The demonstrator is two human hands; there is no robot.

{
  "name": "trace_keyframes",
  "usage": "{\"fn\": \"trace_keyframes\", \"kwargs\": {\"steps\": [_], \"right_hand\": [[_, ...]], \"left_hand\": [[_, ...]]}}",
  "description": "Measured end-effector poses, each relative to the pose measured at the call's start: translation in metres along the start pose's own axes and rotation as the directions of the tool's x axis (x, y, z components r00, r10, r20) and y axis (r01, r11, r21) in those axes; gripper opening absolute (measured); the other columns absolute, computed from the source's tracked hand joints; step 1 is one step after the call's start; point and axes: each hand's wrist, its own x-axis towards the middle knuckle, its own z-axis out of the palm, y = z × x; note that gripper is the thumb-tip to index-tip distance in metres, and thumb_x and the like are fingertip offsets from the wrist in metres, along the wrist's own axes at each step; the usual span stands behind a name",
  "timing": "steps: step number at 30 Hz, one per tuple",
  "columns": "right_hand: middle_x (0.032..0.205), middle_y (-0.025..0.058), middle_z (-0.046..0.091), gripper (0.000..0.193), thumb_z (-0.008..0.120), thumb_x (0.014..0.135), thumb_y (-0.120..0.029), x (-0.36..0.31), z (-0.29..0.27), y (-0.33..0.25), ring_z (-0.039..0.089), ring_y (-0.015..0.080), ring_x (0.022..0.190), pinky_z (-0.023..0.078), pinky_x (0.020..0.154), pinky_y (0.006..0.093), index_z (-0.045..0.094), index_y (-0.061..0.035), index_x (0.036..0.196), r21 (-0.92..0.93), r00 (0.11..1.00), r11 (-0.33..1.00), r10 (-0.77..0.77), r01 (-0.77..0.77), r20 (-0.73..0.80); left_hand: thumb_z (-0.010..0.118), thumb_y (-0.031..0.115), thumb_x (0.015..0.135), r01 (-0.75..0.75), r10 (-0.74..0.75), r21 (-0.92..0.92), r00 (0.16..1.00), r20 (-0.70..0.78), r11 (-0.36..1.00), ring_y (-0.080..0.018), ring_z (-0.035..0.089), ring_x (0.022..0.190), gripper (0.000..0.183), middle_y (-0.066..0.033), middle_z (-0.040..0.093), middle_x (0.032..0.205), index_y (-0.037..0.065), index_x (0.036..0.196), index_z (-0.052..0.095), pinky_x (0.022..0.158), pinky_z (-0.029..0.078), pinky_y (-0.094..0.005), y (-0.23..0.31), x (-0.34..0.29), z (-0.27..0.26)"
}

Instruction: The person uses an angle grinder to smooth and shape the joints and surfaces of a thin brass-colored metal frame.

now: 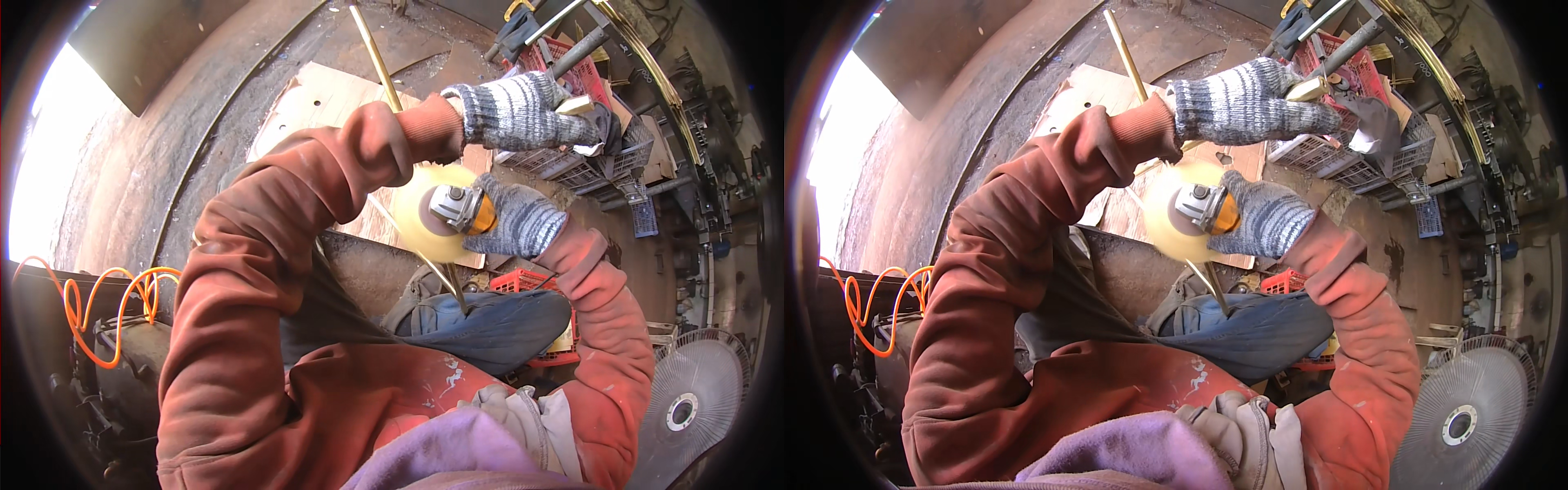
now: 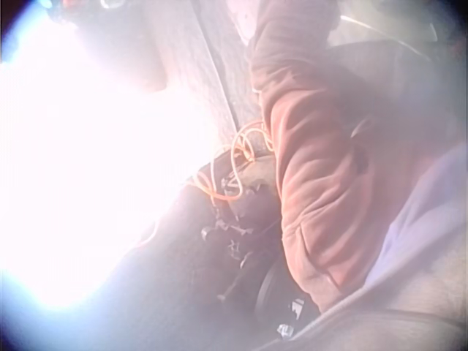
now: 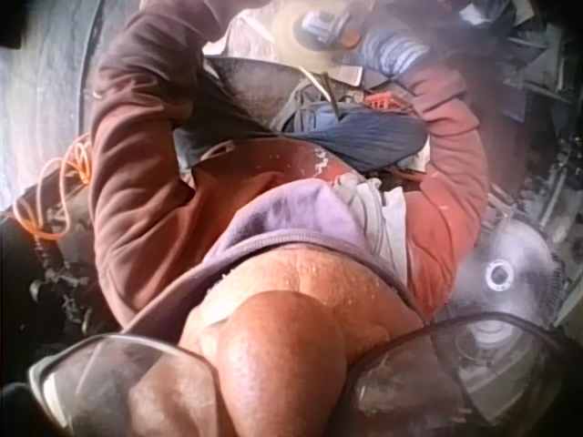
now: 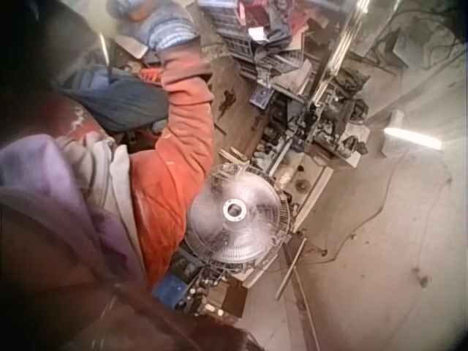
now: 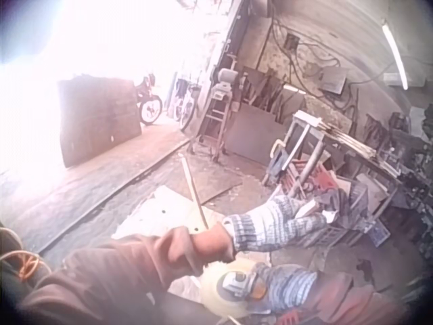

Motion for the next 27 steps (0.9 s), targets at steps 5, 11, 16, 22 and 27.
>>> {"fn": "trace_keyframes", "kwargs": {"steps": [5, 11, 16, 22, 27], "right_hand": [[0.11, 0.023, 0.068, 0.078, 0.089, 0.071, -0.048, 0.006, 0.0, 0.004, 0.067, 0.0425, 0.104, 0.052, 0.093, 0.0466, 0.056, -0.0033, 0.125, -0.006, 0.997, 0.999, -0.047, 0.046, -0.066], [0.11, 0.0281, 0.069, 0.1, 0.086, 0.07, -0.059, -0.005, 0.003, 0.007, 0.068, 0.0439, 0.106, 0.054, 0.093, 0.0468, 0.047, 0.0031, 0.138, 0.05, 0.998, 0.997, 0.054, -0.052, -0.042], [0.116, 0.0266, 0.068, 0.095, 0.089, 0.069, -0.053, -0.029, 0.018, 0.025, 0.067, 0.0411, 0.112, 0.053, 0.096, 0.0435, 0.049, 0.0027, 0.136, 0.301, 0.991, 0.952, 0.093, -0.059, -0.097], [0.121, 0.0242, 0.067, 0.094, 0.091, 0.068, -0.051, -0.02, 0.024, 0.025, 0.066, 0.0382, 0.115, 0.053, 0.099, 0.0414, 0.05, 0.0022, 0.134, 0.466, 0.992, 0.883, 0.005, 0.054, -0.124], [0.116, 0.0261, 0.068, 0.093, 0.089, 0.068, -0.056, -0.003, 0.029, 0.012, 0.066, 0.0417, 0.115, 0.052, 0.098, 0.0432, 0.05, 0.0009, 0.131, 0.395, 0.998, 0.917, -0.038, 0.052, -0.044]], "left_hand": [[0.068, 0.06, 0.092, -0.014, 0.014, 0.024, 1.0, -0.004, 1.0, -0.0209, 0.072, 0.08, 0.053, -0.0077, 0.073, 0.08, 0.009, 0.104, 0.076, 0.074, 0.055, -0.0376, 0.001, -0.002, -0.003], [0.068, 0.04, 0.099, 0.065, -0.064, -0.079, 0.998, 0.02, 0.995, -0.0092, 0.059, 0.053, 0.035, -0.0023, 0.064, 0.069, 0.007, 0.11, 0.075, 0.047, 0.048, -0.0279, 0.008, -0.019, -0.032], [0.067, 0.051, 0.097, -0.09, -0.011, -0.132, 0.786, -0.618, 0.987, -0.0081, 0.044, 0.044, 0.045, 0.0024, 0.05, 0.057, 0.012, 0.076, 0.06, 0.039, 0.035, -0.0276, -0.009, -0.025, -0.072], [0.06, 0.058, 0.099, -0.076, -0.236, -0.279, 0.352, -0.906, 0.957, -0.0101, 0.035, 0.037, 0.055, 0.0054, 0.04, 0.048, 0.017, 0.063, 0.051, 0.036, 0.028, -0.0284, -0.026, -0.038, -0.12], [0.061, 0.05, 0.102, -0.216, -0.287, -0.378, 0.358, -0.888, 0.901, -0.0085, 0.037, 0.039, 0.046, 0.0068, 0.041, 0.05, 0.021, 0.068, 0.049, 0.035, 0.025, -0.0279, -0.014, -0.037, -0.115]]}}
